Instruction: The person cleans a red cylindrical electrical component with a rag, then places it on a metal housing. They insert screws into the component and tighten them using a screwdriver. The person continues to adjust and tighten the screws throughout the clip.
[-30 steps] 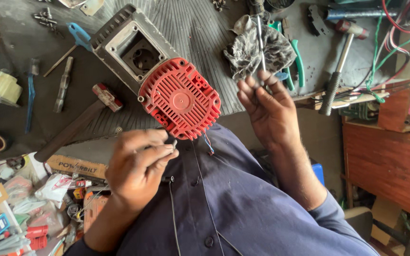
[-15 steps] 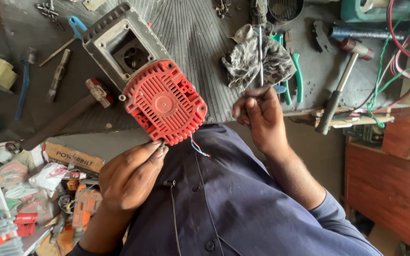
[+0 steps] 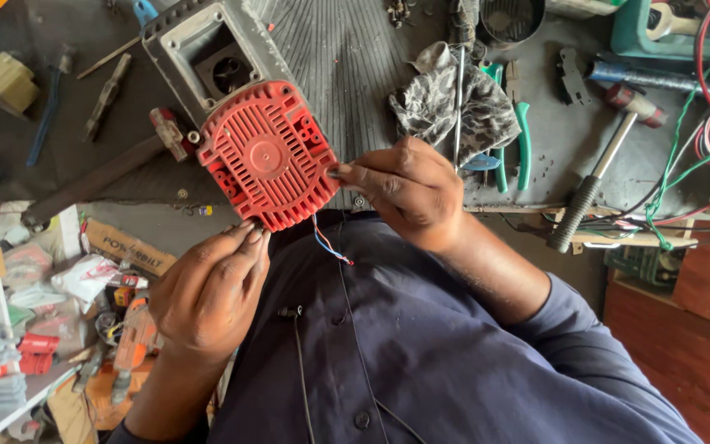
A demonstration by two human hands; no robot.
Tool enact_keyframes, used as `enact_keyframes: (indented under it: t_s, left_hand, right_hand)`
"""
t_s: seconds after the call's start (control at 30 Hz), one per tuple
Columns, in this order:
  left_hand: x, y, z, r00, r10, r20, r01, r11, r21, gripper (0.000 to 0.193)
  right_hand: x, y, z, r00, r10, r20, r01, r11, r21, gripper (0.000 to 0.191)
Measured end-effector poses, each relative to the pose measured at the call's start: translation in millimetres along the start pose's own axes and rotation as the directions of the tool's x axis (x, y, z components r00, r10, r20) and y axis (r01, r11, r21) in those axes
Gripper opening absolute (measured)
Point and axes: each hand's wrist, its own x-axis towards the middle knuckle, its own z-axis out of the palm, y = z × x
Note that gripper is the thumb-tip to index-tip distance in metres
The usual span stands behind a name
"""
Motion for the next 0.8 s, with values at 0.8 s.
enact_keyframes:
  t_s: [0.8]
  left_hand:
    - [-8, 0, 8, 0.961, -0.263, -0.089, 0.246, 0.955, -0.165, 0.024]
  right_hand:
    - [43, 3, -28, 0.911, -0.216, 0.350, 0.269, 0.957, -0.109, 0.031]
